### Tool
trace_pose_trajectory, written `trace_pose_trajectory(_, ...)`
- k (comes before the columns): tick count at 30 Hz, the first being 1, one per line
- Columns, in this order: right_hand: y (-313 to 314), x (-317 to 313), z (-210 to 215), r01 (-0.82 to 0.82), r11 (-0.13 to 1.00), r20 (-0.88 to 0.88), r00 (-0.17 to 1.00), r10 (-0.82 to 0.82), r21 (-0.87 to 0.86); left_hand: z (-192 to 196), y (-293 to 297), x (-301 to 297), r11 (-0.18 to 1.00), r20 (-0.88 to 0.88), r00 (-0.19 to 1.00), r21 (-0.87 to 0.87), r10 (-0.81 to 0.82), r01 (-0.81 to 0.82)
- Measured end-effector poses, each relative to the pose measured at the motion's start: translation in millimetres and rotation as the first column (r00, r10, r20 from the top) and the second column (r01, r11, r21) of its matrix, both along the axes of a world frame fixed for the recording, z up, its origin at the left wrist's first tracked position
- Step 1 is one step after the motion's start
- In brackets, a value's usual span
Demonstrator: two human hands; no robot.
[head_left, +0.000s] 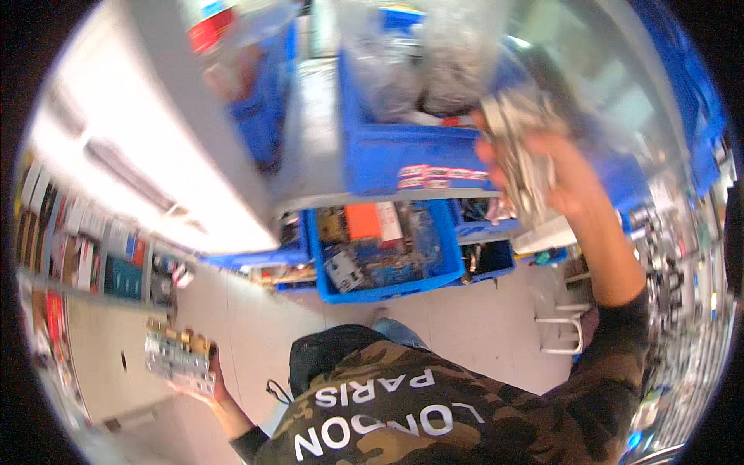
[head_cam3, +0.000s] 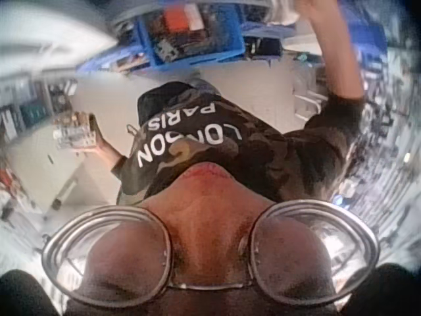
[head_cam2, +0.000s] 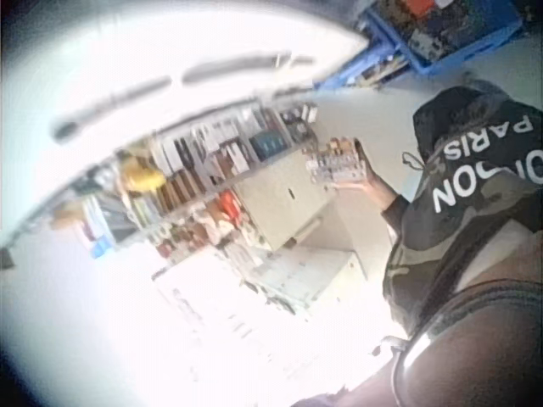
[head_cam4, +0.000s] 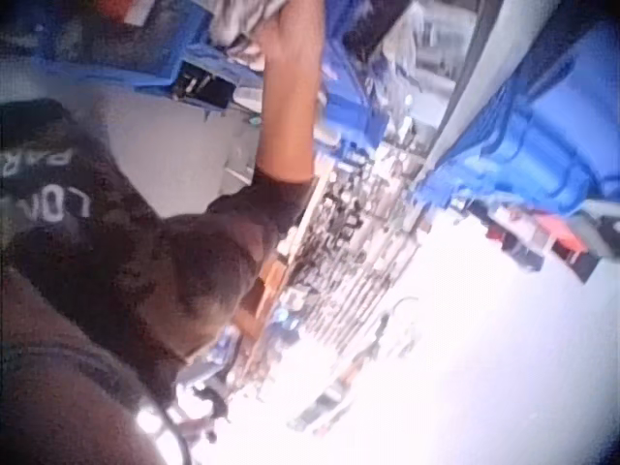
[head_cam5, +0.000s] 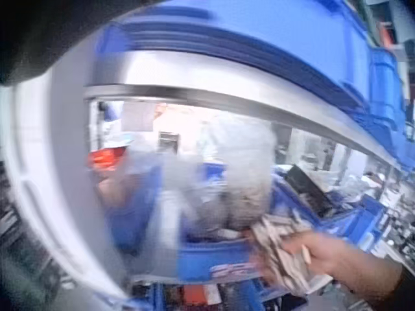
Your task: The person assembles door lock hardware while seated, using a marker to label parts and boxes. They retrieve components from blue bins, place lock bodies into packaging, and handle metal plates and screws.
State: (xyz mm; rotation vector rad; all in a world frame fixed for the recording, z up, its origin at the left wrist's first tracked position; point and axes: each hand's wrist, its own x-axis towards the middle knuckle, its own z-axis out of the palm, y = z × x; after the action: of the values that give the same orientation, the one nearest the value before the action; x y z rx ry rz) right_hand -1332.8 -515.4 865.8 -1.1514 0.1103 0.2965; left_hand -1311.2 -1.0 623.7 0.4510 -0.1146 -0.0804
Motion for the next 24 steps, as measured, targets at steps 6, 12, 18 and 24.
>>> trace_pose_trajectory(6,134,-6,-72,-0.292,0.931,-0.162,0.930,0.330,0.220,-31,82,-12,0.944,-0.226,0.917,0.071,0.329,-0.322)
trace_pose_trajectory(12,283,46,-160,-0.369,0.745,-0.276,0.763,0.584,0.556,-51,114,-24,0.912,-0.213,0.897,-0.050,0.388,-0.407)
trace_pose_trajectory(18,478,120,-231,-0.316,0.589,-0.217,0.720,0.659,0.744,-95,223,-10,0.843,-0.243,0.811,0.056,0.532,-0.536)
trace_pose_trajectory(24,527,188,-264,-0.211,0.463,-0.168,0.741,0.650,0.861,-104,265,15,0.840,-0.297,0.785,0.198,0.543,-0.506)
